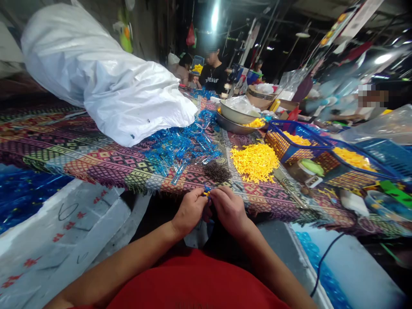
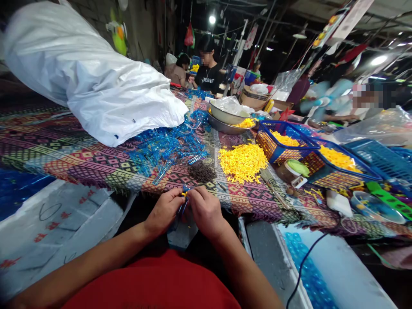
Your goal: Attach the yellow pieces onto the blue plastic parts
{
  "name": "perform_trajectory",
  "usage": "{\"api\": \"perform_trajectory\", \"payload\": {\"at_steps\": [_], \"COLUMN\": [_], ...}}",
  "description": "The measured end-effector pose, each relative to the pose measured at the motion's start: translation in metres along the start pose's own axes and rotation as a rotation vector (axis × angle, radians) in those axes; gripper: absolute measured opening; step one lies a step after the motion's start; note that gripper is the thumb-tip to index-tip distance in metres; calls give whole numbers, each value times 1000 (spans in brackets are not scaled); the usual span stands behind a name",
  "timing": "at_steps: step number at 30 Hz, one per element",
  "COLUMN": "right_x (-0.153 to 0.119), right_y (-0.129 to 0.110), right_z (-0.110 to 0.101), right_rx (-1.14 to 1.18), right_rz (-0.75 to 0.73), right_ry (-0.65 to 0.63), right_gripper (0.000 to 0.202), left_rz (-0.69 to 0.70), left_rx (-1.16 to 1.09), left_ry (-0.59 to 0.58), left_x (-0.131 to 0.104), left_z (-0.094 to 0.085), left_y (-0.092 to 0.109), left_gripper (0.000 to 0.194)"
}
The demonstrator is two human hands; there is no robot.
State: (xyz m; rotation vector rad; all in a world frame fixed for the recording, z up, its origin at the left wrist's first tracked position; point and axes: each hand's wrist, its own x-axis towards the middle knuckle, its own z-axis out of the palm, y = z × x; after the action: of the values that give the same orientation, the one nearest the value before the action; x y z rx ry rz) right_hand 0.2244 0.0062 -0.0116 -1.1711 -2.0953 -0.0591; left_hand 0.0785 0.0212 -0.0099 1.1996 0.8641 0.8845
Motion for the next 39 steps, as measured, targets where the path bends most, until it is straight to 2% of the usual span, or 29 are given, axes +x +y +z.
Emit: {"api": "perform_trajectory", "payload": {"at_steps": [10, 17, 22, 28, 34, 39], "right_x": [-1, -1, 4, 5, 4, 2], "right_y": [-1, 5, 8, 12, 8, 3], "right_z": [-3, -8, -15, -8, -3, 0], "right_rx": [15, 92, -47, 68, 109, 39], "right_rz": [2, 67, 37, 5, 62, -16], "right_ry": [38, 118, 45, 27, 127, 23], "right_gripper": [14, 17, 17, 16, 18, 17], "left_rz": [26, -24, -26, 35, 14, 26], "left_rx": [76, 108, 169, 211, 217, 214], "left_ry": [-20, 9, 6, 36, 74, 96], "left_x": [0, -1, -4, -6, -1, -1], "left_z": [4, 5, 7, 6, 0, 1], "left_y": [6, 8, 12, 6, 5, 8], "left_gripper": [14, 14, 12, 12, 13, 12]}}
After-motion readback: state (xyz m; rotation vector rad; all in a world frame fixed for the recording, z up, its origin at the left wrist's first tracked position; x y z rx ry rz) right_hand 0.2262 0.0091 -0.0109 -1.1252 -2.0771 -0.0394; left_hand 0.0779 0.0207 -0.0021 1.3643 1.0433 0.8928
